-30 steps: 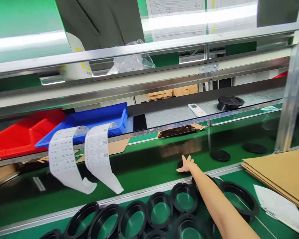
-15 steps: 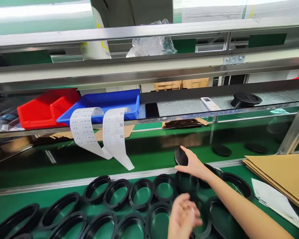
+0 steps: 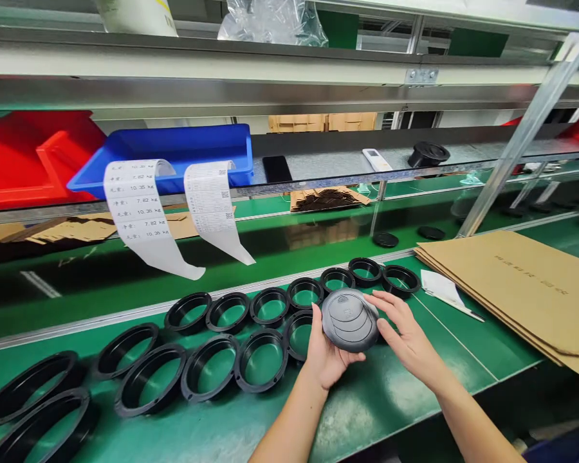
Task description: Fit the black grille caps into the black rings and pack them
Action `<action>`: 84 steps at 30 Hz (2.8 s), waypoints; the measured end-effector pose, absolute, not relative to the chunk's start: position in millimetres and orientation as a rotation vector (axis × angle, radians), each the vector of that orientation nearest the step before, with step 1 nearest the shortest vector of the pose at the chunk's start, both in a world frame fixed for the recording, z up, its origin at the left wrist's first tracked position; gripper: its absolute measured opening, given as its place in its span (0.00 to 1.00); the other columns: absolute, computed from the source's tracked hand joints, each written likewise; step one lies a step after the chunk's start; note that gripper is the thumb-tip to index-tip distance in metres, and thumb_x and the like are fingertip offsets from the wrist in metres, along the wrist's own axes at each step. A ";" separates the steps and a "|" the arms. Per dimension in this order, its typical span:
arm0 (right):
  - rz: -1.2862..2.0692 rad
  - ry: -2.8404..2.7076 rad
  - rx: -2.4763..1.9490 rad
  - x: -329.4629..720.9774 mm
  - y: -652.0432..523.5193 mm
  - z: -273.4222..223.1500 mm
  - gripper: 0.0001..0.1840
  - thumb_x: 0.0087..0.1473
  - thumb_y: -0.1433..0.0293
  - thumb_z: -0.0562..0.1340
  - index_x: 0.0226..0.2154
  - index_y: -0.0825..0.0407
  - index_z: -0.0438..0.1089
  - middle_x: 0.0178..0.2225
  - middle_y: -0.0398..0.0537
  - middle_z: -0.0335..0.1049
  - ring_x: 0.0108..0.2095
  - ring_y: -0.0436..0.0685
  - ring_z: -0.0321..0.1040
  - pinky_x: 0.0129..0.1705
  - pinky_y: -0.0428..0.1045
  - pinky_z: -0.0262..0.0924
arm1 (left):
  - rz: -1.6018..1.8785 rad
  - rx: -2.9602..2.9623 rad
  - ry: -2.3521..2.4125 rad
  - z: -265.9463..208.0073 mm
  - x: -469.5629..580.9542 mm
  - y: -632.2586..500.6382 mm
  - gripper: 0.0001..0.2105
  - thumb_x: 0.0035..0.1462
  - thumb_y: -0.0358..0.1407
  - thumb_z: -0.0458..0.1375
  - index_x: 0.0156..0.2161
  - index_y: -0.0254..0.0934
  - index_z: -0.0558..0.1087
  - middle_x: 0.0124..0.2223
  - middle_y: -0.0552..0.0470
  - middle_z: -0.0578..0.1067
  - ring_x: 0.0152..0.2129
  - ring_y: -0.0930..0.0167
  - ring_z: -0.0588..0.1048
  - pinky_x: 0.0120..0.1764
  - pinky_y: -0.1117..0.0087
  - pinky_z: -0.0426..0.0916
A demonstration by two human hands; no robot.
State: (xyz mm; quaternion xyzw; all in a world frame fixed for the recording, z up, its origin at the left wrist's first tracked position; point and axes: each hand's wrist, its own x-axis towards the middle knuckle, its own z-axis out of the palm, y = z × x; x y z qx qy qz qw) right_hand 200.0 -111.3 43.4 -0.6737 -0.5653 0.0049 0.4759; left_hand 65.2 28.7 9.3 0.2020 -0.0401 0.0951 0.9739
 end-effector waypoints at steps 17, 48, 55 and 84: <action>-0.214 -1.519 -1.726 197.1 -119.8 43.6 0.25 0.73 0.54 0.46 0.46 0.45 0.75 0.63 0.48 0.54 0.64 0.71 0.42 0.63 0.71 0.49 | 0.055 0.497 -0.029 10.1 64.9 15.5 0.39 0.58 0.70 0.49 0.55 0.37 0.75 0.45 0.36 0.76 0.27 0.63 0.77 0.18 0.75 0.69; -0.139 -1.721 -1.709 182.4 -153.5 25.4 0.37 0.66 0.44 0.59 0.68 0.43 0.56 0.69 0.50 0.41 0.67 0.75 0.37 0.68 0.73 0.38 | -0.018 0.489 0.178 3.2 70.9 6.9 0.38 0.63 0.67 0.45 0.51 0.31 0.75 0.35 0.43 0.77 0.20 0.67 0.74 0.15 0.75 0.66; 0.224 -1.493 -1.945 180.8 -167.3 14.9 0.57 0.49 0.63 0.71 0.71 0.41 0.40 0.70 0.51 0.34 0.68 0.70 0.36 0.65 0.69 0.50 | -0.131 0.702 0.162 -14.2 77.7 -16.4 0.41 0.64 0.68 0.40 0.57 0.32 0.72 0.42 0.36 0.77 0.30 0.62 0.78 0.22 0.74 0.71; 0.077 -1.360 -1.659 196.3 -144.3 29.2 0.27 0.74 0.51 0.45 0.55 0.45 0.72 0.65 0.48 0.52 0.65 0.70 0.45 0.66 0.70 0.49 | 0.085 0.287 -0.010 8.4 73.1 -7.1 0.27 0.66 0.53 0.57 0.65 0.47 0.63 0.60 0.45 0.68 0.51 0.50 0.71 0.54 0.42 0.64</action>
